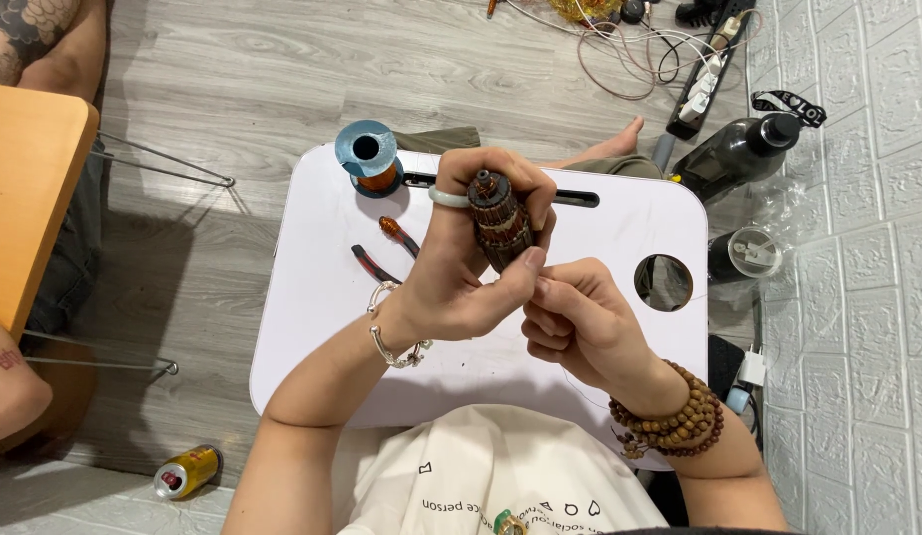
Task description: Winding copper wire onto a motor armature by hand
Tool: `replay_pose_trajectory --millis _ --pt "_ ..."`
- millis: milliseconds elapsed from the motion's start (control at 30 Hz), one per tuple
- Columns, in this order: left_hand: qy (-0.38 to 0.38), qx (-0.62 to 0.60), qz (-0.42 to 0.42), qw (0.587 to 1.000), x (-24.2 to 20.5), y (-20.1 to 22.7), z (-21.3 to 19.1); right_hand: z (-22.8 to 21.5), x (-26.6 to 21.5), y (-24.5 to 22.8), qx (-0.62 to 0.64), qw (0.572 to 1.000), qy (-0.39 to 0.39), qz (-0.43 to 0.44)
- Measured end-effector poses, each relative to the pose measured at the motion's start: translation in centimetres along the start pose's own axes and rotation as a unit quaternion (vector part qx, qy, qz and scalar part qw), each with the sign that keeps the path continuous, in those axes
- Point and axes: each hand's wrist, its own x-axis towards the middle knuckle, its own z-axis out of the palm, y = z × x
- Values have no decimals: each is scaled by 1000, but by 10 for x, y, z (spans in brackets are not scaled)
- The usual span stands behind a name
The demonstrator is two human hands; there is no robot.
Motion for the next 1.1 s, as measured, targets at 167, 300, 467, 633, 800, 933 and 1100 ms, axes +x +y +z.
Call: replay_pose_trajectory --millis 167,300,467,633,800,933,1100 --pt "28 17 31 999 0 -3 1 9 0 17 26 997 44 -56" --pt "66 36 103 992 7 -12 -4 3 1 40 -3 979 70 -190" --pt "56 43 97 993 8 -17 -7 4 -1 45 -128 951 65 -274" --pt "47 18 78 996 6 -10 -3 -2 5 41 -133 952 73 -264" --pt "46 -36 40 997 4 -1 -2 0 6 19 -124 967 90 -204" --pt "43 -65 25 997 0 -1 1 4 4 16 -170 957 111 -207" --pt "39 -70 30 996 -1 -2 2 5 3 13 -249 940 108 -205"
